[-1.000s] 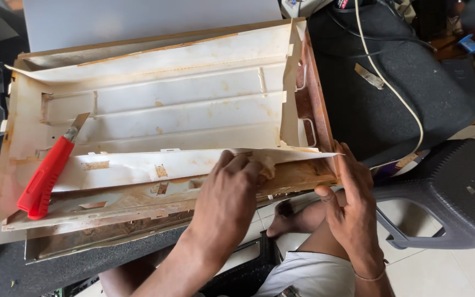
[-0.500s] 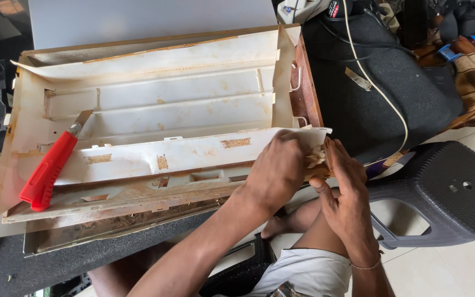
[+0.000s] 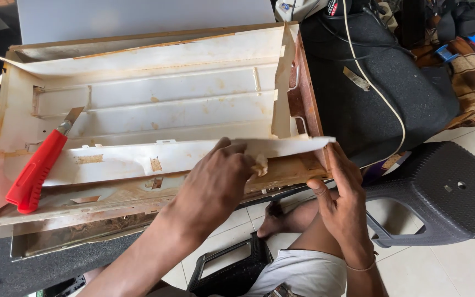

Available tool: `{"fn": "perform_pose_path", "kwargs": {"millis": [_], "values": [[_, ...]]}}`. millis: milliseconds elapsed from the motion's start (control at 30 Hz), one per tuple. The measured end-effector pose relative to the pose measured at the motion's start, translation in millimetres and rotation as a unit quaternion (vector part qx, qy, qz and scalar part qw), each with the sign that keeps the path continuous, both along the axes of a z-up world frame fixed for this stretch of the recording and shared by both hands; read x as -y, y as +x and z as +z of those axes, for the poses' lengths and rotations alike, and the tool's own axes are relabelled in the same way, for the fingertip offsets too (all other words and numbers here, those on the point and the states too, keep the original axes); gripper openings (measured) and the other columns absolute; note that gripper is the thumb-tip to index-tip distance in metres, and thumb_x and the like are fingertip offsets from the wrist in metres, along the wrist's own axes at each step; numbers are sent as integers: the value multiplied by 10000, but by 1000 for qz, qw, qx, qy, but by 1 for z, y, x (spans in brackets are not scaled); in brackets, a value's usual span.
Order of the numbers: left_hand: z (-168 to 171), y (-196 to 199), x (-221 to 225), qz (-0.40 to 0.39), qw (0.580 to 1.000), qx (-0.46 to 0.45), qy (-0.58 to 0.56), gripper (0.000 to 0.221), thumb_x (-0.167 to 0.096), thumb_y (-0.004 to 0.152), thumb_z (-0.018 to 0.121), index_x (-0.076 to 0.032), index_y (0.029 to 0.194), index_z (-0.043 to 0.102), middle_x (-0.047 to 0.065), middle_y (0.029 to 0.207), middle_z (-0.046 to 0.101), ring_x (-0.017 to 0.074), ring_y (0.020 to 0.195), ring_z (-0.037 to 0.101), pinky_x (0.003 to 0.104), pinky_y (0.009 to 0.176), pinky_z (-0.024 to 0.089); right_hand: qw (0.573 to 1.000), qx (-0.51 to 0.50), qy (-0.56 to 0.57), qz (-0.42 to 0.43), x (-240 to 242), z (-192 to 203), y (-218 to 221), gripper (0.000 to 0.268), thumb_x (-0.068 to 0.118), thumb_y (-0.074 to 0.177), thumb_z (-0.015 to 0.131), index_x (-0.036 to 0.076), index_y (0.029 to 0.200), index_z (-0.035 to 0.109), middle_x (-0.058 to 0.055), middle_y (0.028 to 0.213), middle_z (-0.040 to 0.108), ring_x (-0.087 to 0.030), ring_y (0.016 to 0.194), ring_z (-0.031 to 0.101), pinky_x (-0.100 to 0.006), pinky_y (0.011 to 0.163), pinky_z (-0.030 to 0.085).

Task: Disassembling a plastic electronic housing by removing the internal reflector sheet using a utility knife and pliers

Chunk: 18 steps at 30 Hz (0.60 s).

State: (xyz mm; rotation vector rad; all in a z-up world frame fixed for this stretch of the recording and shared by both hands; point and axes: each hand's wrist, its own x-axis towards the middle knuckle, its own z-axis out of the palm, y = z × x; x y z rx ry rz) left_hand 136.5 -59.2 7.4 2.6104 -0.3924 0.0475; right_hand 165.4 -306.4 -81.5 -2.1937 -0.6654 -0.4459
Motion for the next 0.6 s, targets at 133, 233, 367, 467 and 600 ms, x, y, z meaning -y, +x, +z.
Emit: {"fn": "perform_pose_path", "kwargs": {"millis": [133, 233, 367, 467, 600], "values": [[5, -9, -2, -19, 1000, -9, 1, 141, -3, 906, 612, -77, 829, 704, 86, 829, 672, 308, 875, 550, 445, 644, 501, 1000, 13, -10, -8, 0, -2, 1, 669, 342, 1010, 569, -54, 1529, 422, -257, 1581, 461, -390, 1480, 429, -468, 1224, 336], [-13, 2, 12, -38, 999, 11, -32, 135, 0, 830, 599, -101, 785, 675, 59, 773, 603, 308, 875, 529, 431, 651, 481, 999, 15, -26, -11, 0, -1, 0, 665, 341, 1014, 568, -51, 1532, 424, -253, 1583, 461, -403, 1469, 435, -484, 1213, 338], [-23, 23, 51, -51, 999, 5, -17, 209, 36, 814, 606, -78, 933, 736, 107, 937, 667, 320, 1044, 560, 428, 853, 532, 1000, 12, -9, -11, 0, -6, -1, 689, 365, 1002, 557, -64, 1524, 426, -289, 1561, 465, -390, 1472, 428, -465, 1221, 363], [-42, 44, 70, -80, 991, 74, -77, 117, -72, 806, 577, -45, 729, 660, 137, 885, 690, 347, 950, 577, 456, 758, 515, 1000, -4, 9, -14, -5, -1, -2, 695, 376, 999, 555, -54, 1529, 423, -273, 1575, 457, -369, 1487, 423, -437, 1192, 406], [-24, 35, 49, -58, 993, 15, -97, 138, 1, 842, 601, -54, 858, 726, 144, 948, 712, 330, 989, 589, 444, 790, 514, 1000, 14, 2, 3, -1, -2, 2, 692, 375, 1005, 553, -67, 1522, 429, -289, 1574, 452, -373, 1484, 432, -437, 1215, 378]]}}
